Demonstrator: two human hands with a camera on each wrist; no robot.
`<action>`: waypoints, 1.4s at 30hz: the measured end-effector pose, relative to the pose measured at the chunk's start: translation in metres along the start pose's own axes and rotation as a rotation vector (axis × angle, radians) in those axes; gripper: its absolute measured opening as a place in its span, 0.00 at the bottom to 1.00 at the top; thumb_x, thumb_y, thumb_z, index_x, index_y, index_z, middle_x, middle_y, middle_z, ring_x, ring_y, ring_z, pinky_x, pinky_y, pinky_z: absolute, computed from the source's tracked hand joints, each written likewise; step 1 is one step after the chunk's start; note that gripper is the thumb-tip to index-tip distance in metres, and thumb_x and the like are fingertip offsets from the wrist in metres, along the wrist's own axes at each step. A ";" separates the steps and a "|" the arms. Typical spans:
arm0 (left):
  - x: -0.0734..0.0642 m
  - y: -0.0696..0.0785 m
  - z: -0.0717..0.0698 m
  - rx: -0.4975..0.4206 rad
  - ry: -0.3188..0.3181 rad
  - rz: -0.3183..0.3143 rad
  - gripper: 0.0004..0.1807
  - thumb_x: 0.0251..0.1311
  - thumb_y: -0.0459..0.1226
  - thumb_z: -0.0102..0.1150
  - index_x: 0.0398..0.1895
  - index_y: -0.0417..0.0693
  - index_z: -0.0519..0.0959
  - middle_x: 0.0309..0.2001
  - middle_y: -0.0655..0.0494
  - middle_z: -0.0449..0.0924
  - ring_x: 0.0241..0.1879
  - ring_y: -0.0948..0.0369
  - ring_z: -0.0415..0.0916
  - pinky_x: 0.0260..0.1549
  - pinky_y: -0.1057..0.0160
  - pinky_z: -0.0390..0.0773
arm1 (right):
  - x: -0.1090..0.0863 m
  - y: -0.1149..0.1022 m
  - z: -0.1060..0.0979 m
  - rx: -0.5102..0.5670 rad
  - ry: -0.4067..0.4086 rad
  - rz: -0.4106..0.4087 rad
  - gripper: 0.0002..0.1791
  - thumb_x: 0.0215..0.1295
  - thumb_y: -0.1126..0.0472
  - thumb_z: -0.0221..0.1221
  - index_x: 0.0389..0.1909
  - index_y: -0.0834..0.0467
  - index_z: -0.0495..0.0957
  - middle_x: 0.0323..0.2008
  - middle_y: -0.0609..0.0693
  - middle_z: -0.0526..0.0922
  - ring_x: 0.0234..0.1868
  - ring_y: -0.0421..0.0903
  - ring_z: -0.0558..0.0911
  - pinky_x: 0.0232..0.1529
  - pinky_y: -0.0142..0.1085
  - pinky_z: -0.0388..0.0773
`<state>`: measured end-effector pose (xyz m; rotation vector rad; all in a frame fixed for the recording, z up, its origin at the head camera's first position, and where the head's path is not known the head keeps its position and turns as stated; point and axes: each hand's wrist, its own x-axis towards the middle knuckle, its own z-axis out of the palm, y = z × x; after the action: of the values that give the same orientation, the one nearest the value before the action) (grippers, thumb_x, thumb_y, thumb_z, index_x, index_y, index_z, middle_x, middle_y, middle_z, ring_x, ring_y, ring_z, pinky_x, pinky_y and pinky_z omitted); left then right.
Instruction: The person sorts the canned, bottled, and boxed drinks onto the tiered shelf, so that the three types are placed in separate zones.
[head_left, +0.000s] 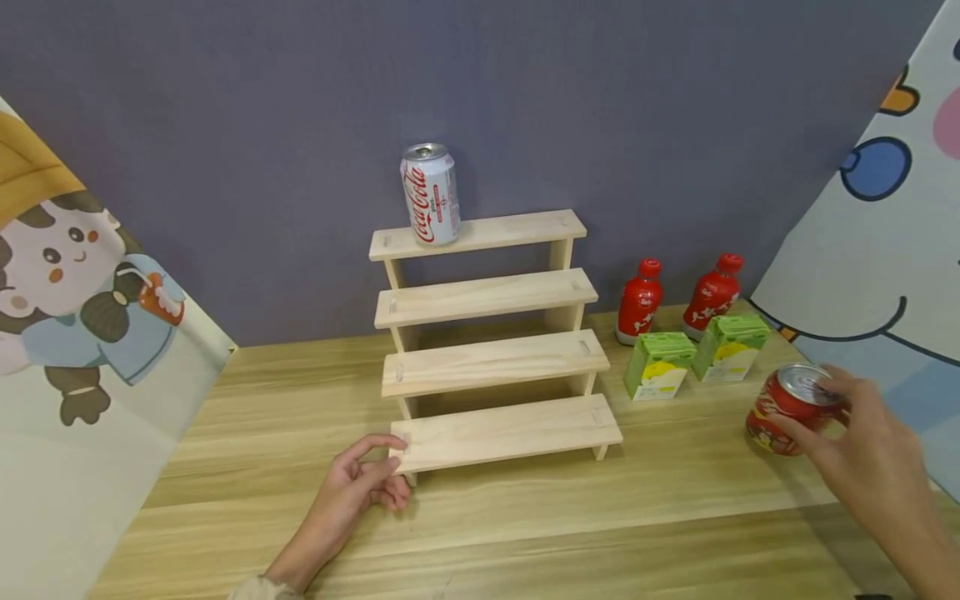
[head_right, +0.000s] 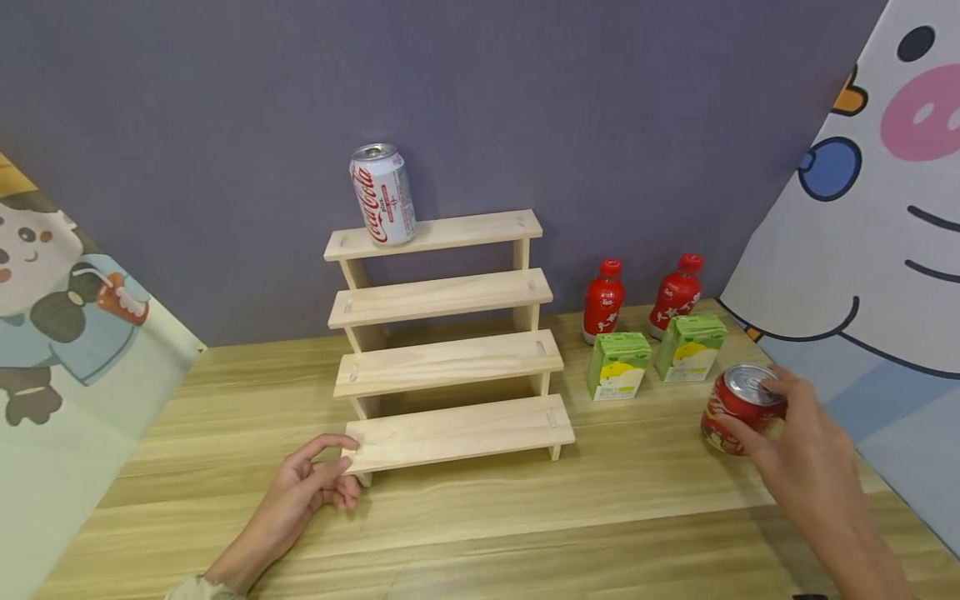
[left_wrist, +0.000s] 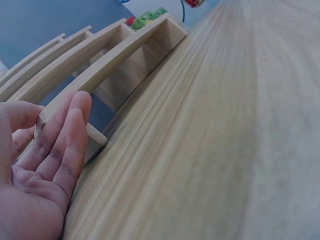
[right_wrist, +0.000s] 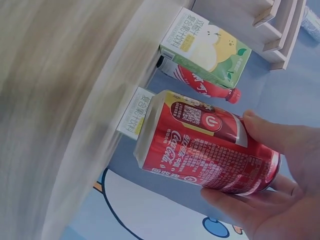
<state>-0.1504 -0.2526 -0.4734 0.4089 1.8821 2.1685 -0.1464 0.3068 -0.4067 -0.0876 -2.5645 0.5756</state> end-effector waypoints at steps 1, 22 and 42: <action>0.000 0.000 0.000 0.002 0.001 -0.001 0.18 0.75 0.32 0.48 0.61 0.30 0.66 0.30 0.49 0.87 0.28 0.56 0.85 0.28 0.62 0.86 | 0.000 0.000 0.000 0.001 0.004 -0.008 0.45 0.46 0.75 0.74 0.61 0.74 0.56 0.64 0.77 0.64 0.45 0.78 0.75 0.39 0.71 0.73; 0.000 -0.002 0.000 -0.008 -0.010 0.006 0.18 0.75 0.33 0.48 0.61 0.30 0.66 0.30 0.50 0.87 0.28 0.57 0.85 0.28 0.63 0.85 | 0.014 -0.025 -0.013 0.031 0.115 -0.185 0.49 0.38 0.76 0.77 0.65 0.71 0.63 0.49 0.77 0.75 0.42 0.75 0.78 0.36 0.67 0.71; 0.000 0.001 -0.001 0.000 -0.006 -0.006 0.18 0.75 0.34 0.49 0.61 0.31 0.66 0.30 0.50 0.87 0.28 0.57 0.85 0.28 0.63 0.85 | 0.034 -0.063 -0.023 0.104 0.180 -0.364 0.51 0.36 0.71 0.80 0.67 0.65 0.68 0.54 0.68 0.80 0.45 0.63 0.85 0.49 0.04 0.53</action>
<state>-0.1507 -0.2533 -0.4725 0.4082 1.8779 2.1609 -0.1618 0.2643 -0.3464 0.3412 -2.2939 0.5313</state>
